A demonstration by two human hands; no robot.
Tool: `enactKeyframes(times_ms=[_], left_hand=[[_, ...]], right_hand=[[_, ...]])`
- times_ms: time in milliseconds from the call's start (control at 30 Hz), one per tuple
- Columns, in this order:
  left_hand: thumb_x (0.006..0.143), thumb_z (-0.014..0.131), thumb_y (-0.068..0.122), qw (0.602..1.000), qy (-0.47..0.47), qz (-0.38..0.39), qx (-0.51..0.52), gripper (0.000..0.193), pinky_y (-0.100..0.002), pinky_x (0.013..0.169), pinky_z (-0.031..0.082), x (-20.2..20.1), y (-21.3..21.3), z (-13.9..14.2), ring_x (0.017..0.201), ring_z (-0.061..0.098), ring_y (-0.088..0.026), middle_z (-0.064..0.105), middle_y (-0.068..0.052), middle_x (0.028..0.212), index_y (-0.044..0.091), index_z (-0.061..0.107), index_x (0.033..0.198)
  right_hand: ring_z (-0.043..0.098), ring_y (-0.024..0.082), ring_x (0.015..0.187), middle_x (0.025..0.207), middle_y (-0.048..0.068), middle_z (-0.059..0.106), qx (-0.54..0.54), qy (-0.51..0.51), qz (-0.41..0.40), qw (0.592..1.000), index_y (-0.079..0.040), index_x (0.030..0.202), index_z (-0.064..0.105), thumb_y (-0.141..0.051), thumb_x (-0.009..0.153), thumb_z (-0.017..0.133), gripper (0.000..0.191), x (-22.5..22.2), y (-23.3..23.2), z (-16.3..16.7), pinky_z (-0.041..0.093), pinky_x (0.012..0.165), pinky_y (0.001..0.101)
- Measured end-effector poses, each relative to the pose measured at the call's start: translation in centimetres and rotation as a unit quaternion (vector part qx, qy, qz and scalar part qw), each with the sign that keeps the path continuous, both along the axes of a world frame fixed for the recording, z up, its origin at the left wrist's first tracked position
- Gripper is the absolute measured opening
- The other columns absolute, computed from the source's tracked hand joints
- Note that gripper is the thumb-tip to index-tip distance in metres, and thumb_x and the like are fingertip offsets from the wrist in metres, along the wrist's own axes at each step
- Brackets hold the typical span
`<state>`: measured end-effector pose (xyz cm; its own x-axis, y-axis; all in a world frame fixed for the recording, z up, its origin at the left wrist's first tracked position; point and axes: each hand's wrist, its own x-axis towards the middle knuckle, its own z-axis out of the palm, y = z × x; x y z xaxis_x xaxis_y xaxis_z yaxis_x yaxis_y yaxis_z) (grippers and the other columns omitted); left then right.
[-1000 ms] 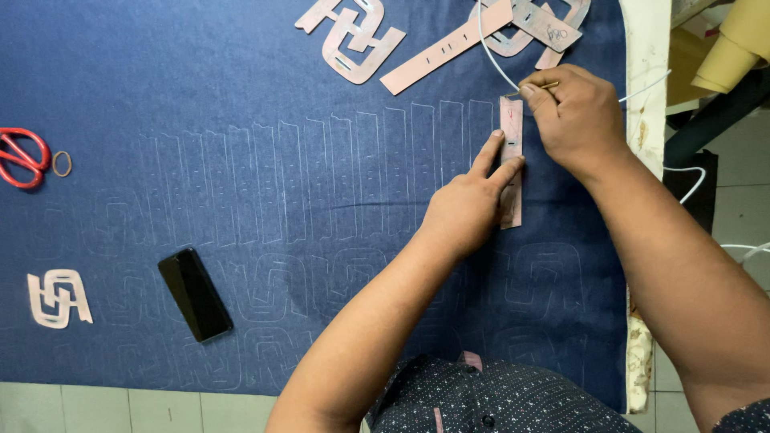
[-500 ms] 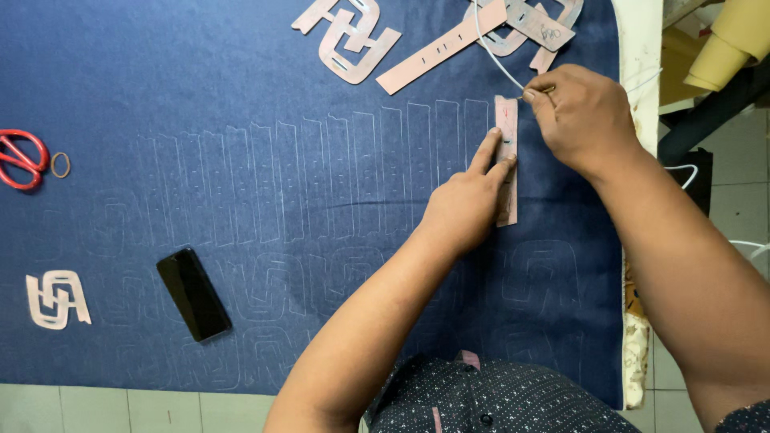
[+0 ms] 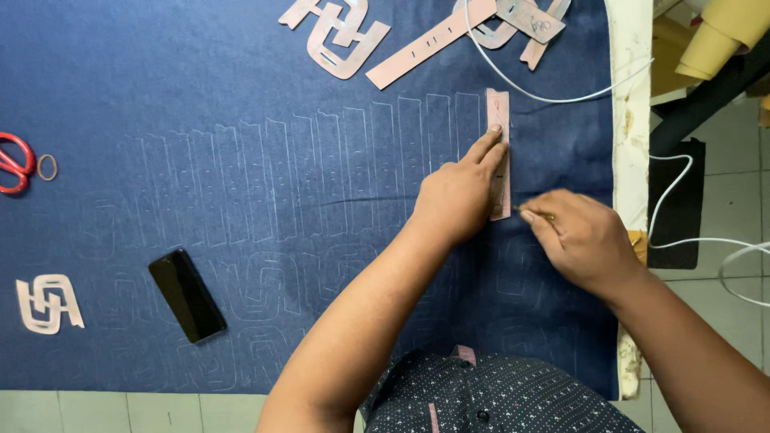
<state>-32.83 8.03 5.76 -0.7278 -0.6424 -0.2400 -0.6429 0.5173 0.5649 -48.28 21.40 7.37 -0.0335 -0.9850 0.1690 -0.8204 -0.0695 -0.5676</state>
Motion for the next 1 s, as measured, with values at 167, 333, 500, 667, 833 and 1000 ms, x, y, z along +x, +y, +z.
enactKeyframes(times_ms=[167, 333, 500, 667, 833, 1000], left_hand=[[0.087, 0.067, 0.016, 0.994, -0.014, -0.039, -0.102, 0.059, -0.052, 0.107, 0.044, -0.2, 0.1, -0.4, 0.134, 0.053, -0.028, 0.046, 0.003, 0.159, 0.015, 0.058, 0.145], [0.079, 0.072, 0.021, 0.986, 0.029, -0.017, -0.161, 0.048, -0.071, 0.120, 0.007, -0.6, -0.4, -0.9, 0.153, 0.027, -0.032, 0.046, 0.001, 0.154, 0.021, 0.069, 0.127], [0.075, 0.076, 0.029, 0.995, 0.001, -0.006, -0.098, 0.051, -0.075, 0.118, 0.004, -0.5, -0.9, -0.9, 0.152, 0.026, -0.034, 0.046, 0.007, 0.153, 0.027, 0.069, 0.125], [0.085, 0.069, 0.026, 0.990, 0.012, 0.004, -0.137, 0.041, -0.077, 0.116, 0.006, -0.5, -1.0, -1.5, 0.150, 0.030, -0.034, 0.046, 0.010, 0.153, 0.031, 0.070, 0.126], [0.093, 0.061, 0.028, 0.992, -0.002, 0.004, -0.130, 0.036, -0.082, 0.114, 0.005, -0.3, -1.2, -1.8, 0.152, 0.030, -0.030, 0.046, 0.012, 0.154, 0.033, 0.070, 0.127], [0.091, 0.067, 0.035, 0.996, 0.026, 0.014, -0.085, 0.032, -0.083, 0.113, 0.003, 0.0, -1.2, -1.1, 0.152, 0.027, -0.031, 0.043, 0.011, 0.155, 0.028, 0.069, 0.122]], right_hand=[[0.073, 0.028, 0.087, 0.097, 0.013, 0.074, -0.010, -0.023, -0.017, 1.000, 0.001, 0.097, 0.072, -0.008, 0.093, 0.072, 0.010, 0.3, 0.8, 0.4, 0.058, 0.079, 0.0355], [0.072, 0.028, 0.086, 0.095, 0.013, 0.073, -0.010, -0.028, -0.011, 1.000, 0.001, 0.097, 0.072, -0.008, 0.092, 0.073, 0.009, 0.6, 1.5, 0.6, 0.058, 0.078, 0.0360], [0.072, 0.029, 0.085, 0.095, 0.013, 0.073, -0.013, -0.063, 0.005, 0.998, 0.001, 0.098, 0.071, -0.007, 0.090, 0.073, 0.011, 1.5, 1.0, 0.0, 0.057, 0.078, 0.0366], [0.072, 0.030, 0.087, 0.096, 0.013, 0.073, -0.029, -0.054, 0.012, 0.998, 0.000, 0.098, 0.070, -0.007, 0.091, 0.072, 0.010, 2.2, 0.4, -0.4, 0.057, 0.079, 0.0381], [0.071, 0.031, 0.087, 0.098, 0.014, 0.073, -0.063, -0.010, -0.010, 0.998, 0.001, 0.098, 0.070, -0.006, 0.095, 0.071, 0.008, 1.6, -1.5, -1.1, 0.057, 0.080, 0.0396], [0.073, 0.029, 0.093, 0.106, 0.015, 0.072, -0.080, -0.057, -0.098, 0.990, 0.001, 0.107, 0.073, -0.006, 0.106, 0.068, 0.009, -0.1, -3.9, -1.5, 0.059, 0.084, 0.0354]])
